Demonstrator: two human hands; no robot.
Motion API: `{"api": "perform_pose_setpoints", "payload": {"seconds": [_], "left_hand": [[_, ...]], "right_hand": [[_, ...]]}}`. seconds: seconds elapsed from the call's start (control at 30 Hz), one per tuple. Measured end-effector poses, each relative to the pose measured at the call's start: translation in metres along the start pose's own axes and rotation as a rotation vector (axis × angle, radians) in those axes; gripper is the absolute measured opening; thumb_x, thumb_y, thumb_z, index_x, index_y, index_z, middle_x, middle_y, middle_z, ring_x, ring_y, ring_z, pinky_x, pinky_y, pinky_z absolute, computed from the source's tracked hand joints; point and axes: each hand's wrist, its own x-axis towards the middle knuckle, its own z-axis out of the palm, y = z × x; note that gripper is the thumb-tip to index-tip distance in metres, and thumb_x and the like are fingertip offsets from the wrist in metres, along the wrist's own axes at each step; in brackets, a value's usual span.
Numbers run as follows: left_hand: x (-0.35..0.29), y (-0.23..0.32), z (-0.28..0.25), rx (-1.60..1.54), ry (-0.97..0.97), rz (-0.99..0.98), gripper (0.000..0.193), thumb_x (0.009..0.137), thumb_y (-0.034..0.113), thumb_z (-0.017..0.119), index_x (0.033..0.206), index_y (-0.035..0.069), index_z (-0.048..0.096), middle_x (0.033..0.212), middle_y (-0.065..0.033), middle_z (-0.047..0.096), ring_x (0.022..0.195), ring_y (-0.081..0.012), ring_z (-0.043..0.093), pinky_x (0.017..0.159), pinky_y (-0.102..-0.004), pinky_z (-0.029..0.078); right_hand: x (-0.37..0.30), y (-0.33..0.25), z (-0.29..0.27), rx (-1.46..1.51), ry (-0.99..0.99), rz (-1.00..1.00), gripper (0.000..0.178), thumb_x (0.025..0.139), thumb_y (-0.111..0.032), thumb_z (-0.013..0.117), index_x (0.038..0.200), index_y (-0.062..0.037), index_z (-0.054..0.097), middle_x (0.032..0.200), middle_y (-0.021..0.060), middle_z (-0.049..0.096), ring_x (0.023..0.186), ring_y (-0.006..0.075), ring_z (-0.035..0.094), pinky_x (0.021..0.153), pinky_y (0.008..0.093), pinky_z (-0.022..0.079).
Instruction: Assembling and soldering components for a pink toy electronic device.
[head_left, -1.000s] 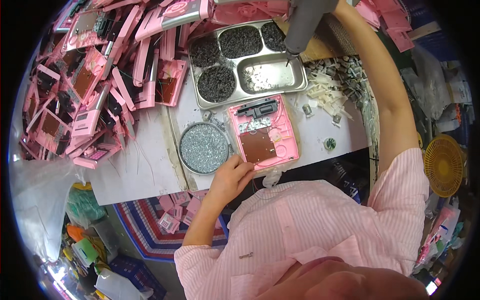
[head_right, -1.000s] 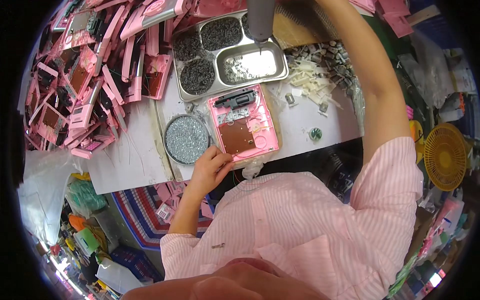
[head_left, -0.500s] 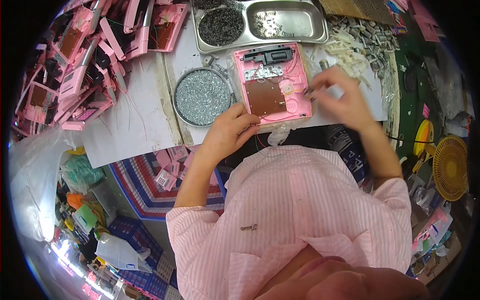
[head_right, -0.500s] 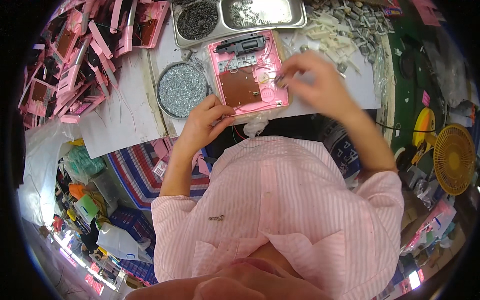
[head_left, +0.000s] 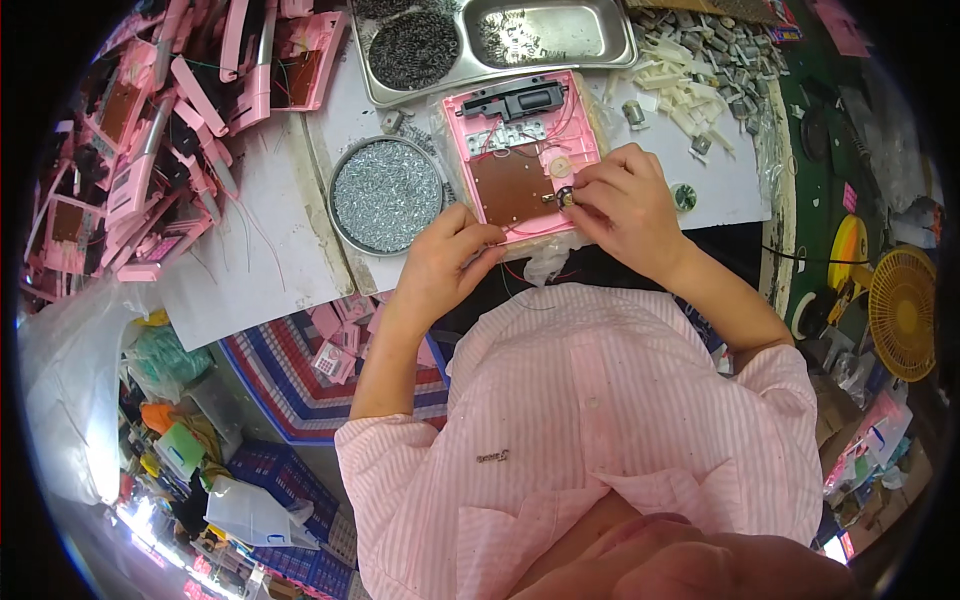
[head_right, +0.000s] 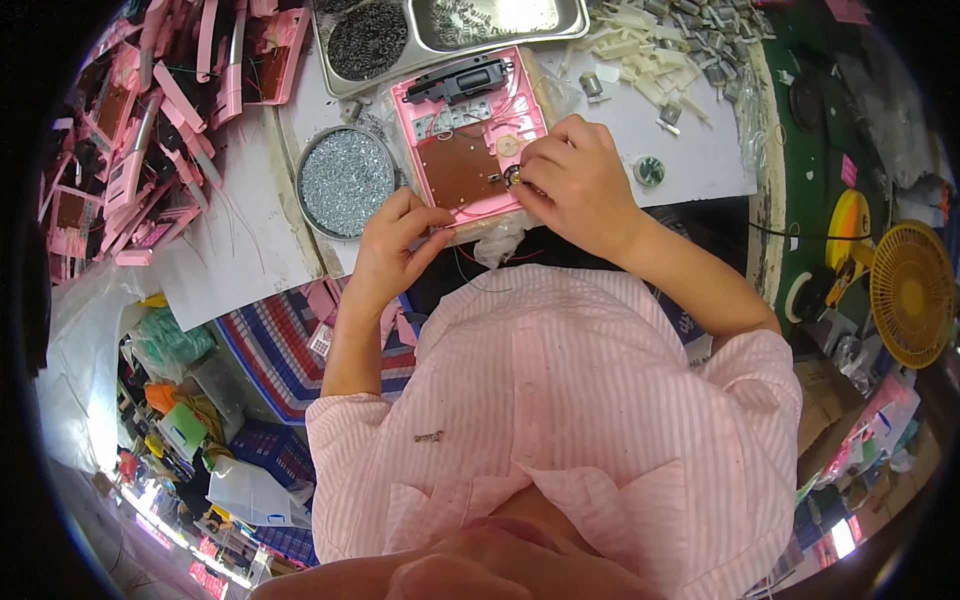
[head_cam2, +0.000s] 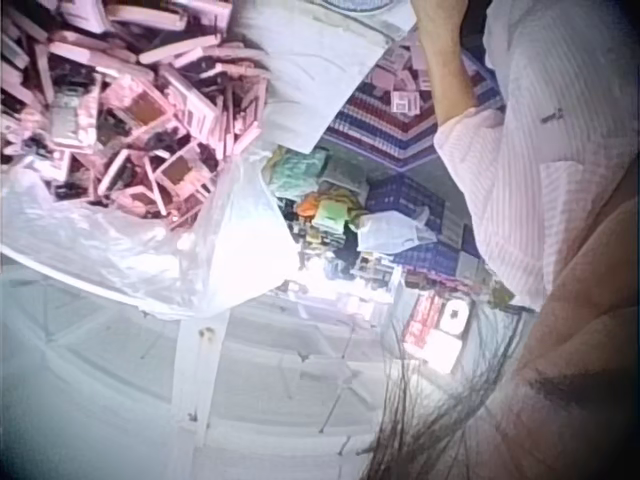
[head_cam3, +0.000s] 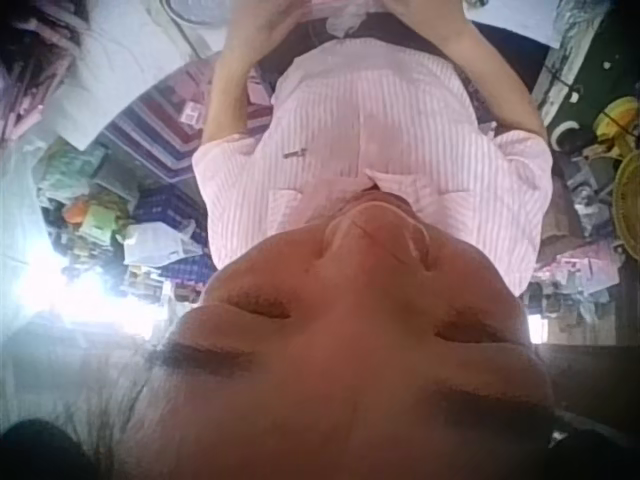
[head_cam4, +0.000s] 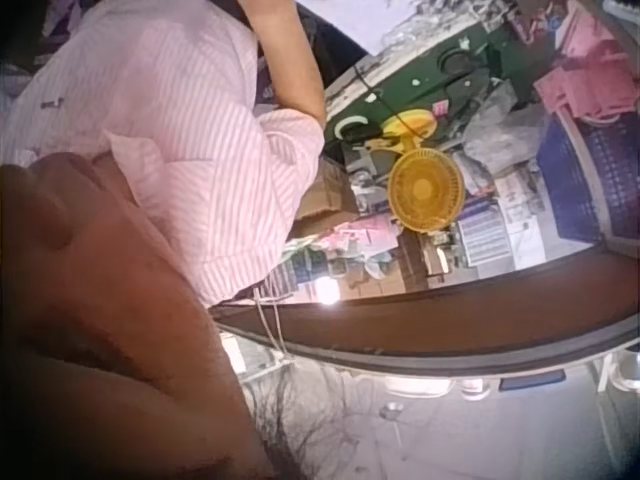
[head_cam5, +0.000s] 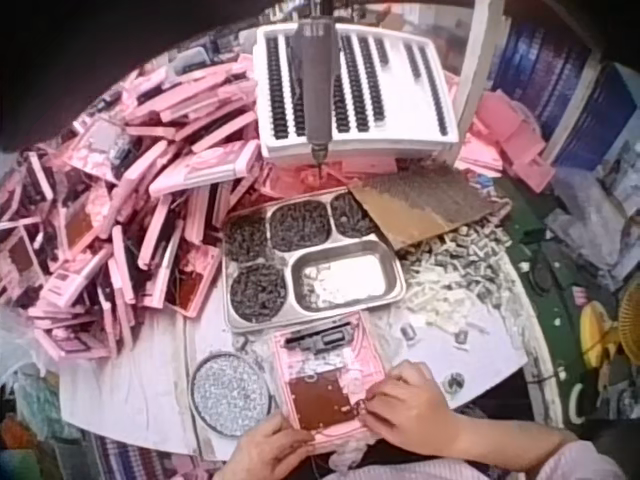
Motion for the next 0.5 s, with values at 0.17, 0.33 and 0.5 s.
{"api": "perform_pose_setpoints", "payload": {"seconds": [0.17, 0.33, 0.5], "left_hand": [[0.003, 0.005, -0.009, 0.04, -0.07, 0.017, 0.02, 0.082, 0.005, 0.079, 0.1, 0.004, 0.071, 0.085, -0.0088, 0.056, 0.075, -0.0247, 0.06, 0.064, -0.0351, 0.049], [0.013, 0.015, -0.016, 0.175, -0.161, 0.044, 0.016, 0.085, 0.01, 0.076, 0.098, 0.005, 0.071, 0.087, -0.0105, 0.059, 0.078, -0.0269, 0.063, 0.066, -0.0386, 0.051], [0.075, 0.039, -0.057, 0.123, -0.477, 0.006, 0.012, 0.088, 0.013, 0.071, 0.097, 0.004, 0.07, 0.092, -0.0124, 0.066, 0.079, -0.031, 0.066, 0.069, -0.0395, 0.053]], "right_hand": [[0.011, 0.02, -0.02, 0.211, -0.052, -0.059, 0.018, 0.074, -0.016, 0.078, 0.089, -0.0101, 0.07, 0.102, 0.0043, 0.068, 0.098, 0.0269, 0.058, 0.086, 0.0398, 0.046], [0.042, 0.099, -0.066, -0.332, 0.127, 0.061, 0.019, 0.078, -0.013, 0.073, 0.097, -0.01, 0.07, 0.101, 0.0065, 0.065, 0.099, 0.0296, 0.058, 0.086, 0.0409, 0.048], [0.043, 0.126, -0.073, -0.527, -0.127, 0.111, 0.022, 0.079, -0.01, 0.073, 0.1, -0.0085, 0.066, 0.096, 0.0065, 0.063, 0.096, 0.0302, 0.057, 0.083, 0.0408, 0.048]]}}
